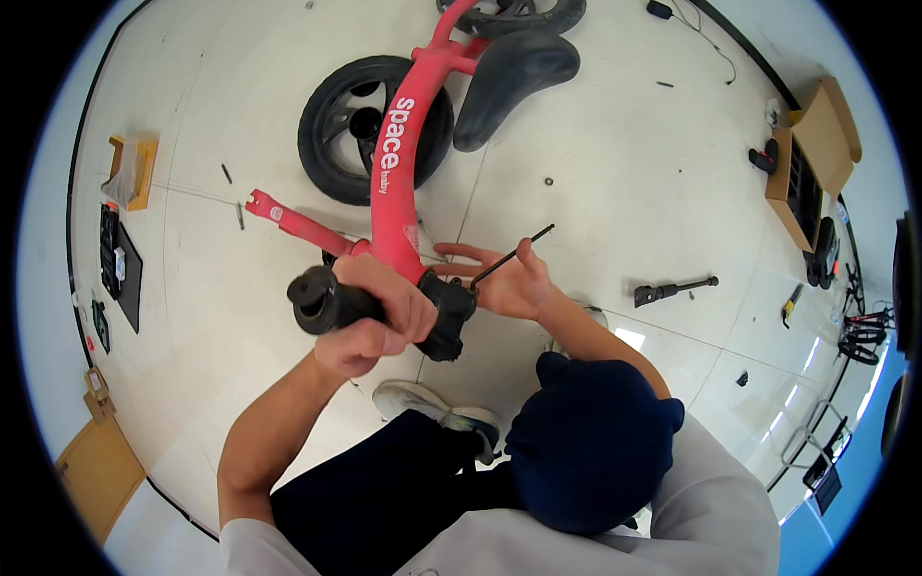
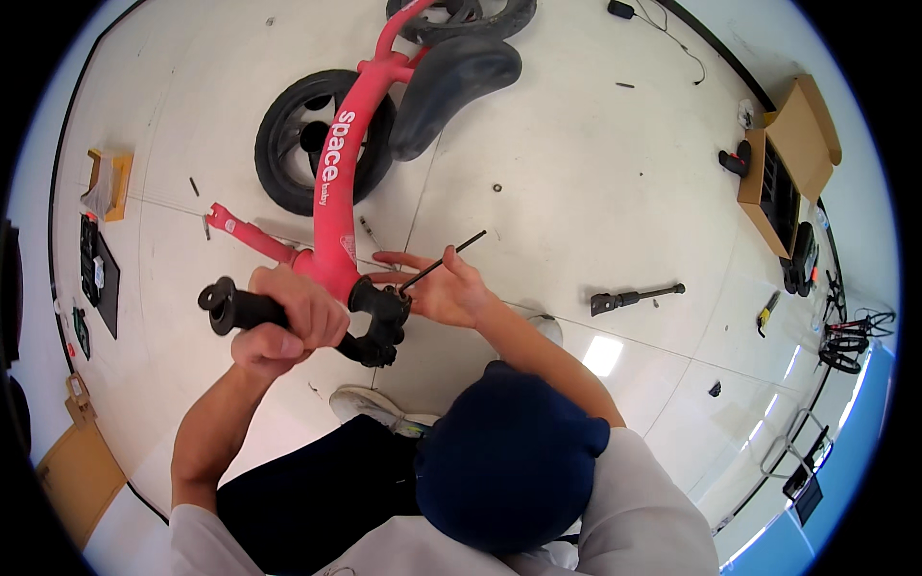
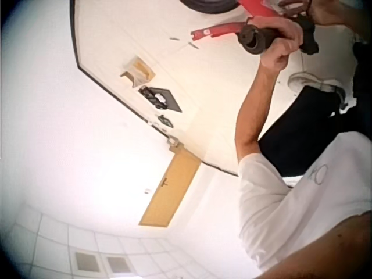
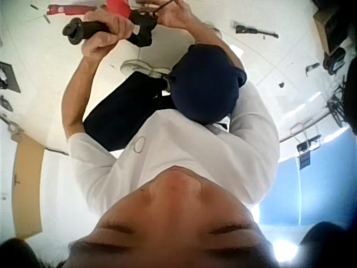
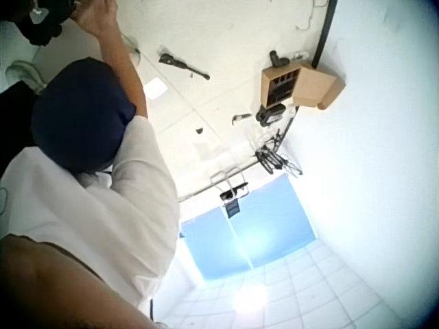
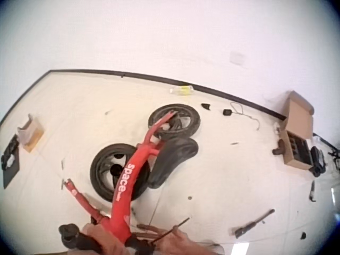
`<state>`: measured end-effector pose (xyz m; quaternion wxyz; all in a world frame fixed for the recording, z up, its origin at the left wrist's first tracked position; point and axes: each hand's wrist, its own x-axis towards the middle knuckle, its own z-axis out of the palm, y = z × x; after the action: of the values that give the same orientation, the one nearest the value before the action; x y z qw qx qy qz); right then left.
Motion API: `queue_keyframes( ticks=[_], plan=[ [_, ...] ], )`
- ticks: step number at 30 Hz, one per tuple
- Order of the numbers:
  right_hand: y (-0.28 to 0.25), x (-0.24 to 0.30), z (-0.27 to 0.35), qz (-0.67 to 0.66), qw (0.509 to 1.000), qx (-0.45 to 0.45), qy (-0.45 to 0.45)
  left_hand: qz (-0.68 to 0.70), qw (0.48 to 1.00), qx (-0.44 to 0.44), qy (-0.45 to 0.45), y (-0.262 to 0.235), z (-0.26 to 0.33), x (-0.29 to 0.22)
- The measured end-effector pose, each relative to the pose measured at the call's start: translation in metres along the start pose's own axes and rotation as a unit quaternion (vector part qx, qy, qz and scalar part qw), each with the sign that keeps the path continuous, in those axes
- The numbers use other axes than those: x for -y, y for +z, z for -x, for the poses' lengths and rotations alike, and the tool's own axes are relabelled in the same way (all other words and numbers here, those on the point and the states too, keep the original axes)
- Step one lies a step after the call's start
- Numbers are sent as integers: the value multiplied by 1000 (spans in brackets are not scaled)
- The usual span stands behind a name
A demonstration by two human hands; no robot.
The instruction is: The person assembles a pink tricycle by attaching the handlebar stem to the frame using an Allen key. They tighten bolts and secure the handlebars while sitting on the floor.
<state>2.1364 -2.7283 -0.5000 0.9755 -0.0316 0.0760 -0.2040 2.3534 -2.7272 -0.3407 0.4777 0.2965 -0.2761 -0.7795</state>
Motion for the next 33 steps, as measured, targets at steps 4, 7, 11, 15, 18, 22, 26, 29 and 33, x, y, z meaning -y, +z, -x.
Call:
queue_keyframes(
  ticks=[4, 7, 11, 15, 18, 22, 26, 29, 33],
  plan=[
    [9, 0, -3, -53, 998, 12, 24, -15, 998, 40, 41, 19, -9, 3],
    [17, 4, -3, -88, 995, 16, 36, -76, 993, 87, 28, 26, -20, 1],
    [11, 7, -1, -19, 1000, -15, 3, -174, 977, 96, 77, 28, -27, 17],
    [17, 7, 9, -72, 997, 5, -21, -209, 973, 93, -22, 21, -19, 10],
    [29, 15, 11, 114, 988, -104, 7, -300, 944, 131, 31, 7, -27, -9],
    [33, 18, 12, 63, 982, -179, 16, -585, 780, 220, 35, -16, -38, -33],
    [35, 22, 17, 160, 970, -181, 31, -681, 701, 209, 4, -50, -77, -27],
    [34, 25, 23, 183, 966, -182, 26, -448, 872, 169, -103, -35, -125, -12],
    [32, 32, 33, 215, 960, -177, 26, 137, 968, 28, -206, 2, -159, -7]
  ],
)
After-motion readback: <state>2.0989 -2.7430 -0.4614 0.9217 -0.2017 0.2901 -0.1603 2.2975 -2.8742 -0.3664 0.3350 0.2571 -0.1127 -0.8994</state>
